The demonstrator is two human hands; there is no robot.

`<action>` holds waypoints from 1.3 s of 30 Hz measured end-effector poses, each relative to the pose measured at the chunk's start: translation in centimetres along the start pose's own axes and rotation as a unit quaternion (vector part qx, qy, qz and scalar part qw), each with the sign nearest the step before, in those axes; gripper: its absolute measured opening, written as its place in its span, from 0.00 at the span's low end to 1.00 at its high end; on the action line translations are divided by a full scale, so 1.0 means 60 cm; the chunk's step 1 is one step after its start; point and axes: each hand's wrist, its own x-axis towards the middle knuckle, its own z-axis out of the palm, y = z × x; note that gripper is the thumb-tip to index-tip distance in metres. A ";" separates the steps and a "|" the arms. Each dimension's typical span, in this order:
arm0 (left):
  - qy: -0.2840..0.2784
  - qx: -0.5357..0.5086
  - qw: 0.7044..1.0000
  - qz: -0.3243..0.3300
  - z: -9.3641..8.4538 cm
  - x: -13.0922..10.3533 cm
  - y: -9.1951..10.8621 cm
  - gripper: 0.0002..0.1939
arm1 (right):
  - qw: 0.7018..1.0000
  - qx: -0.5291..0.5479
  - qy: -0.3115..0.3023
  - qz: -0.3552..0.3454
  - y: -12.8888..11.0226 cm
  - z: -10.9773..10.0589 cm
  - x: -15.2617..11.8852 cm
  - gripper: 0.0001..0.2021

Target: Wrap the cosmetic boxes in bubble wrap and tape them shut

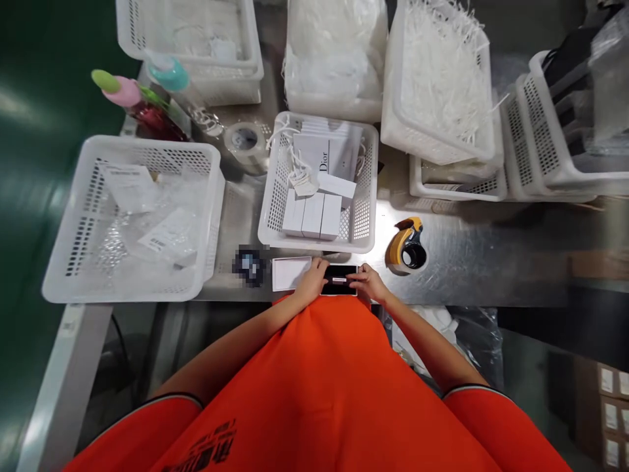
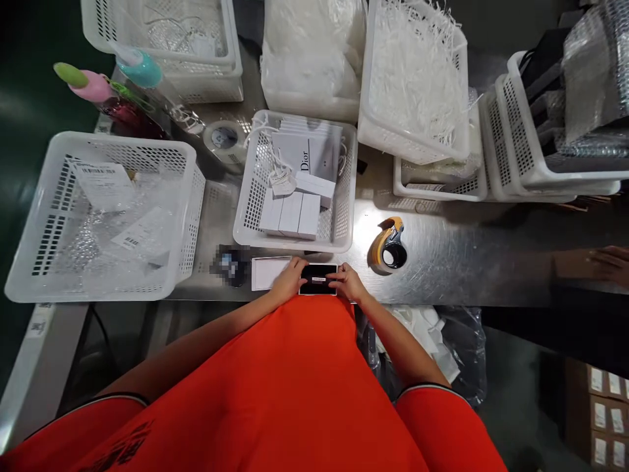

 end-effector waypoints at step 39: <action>-0.025 0.031 0.999 -0.017 -0.006 -0.003 0.009 0.21 | 0.973 -0.130 -0.038 0.187 -0.072 -0.006 0.032 0.04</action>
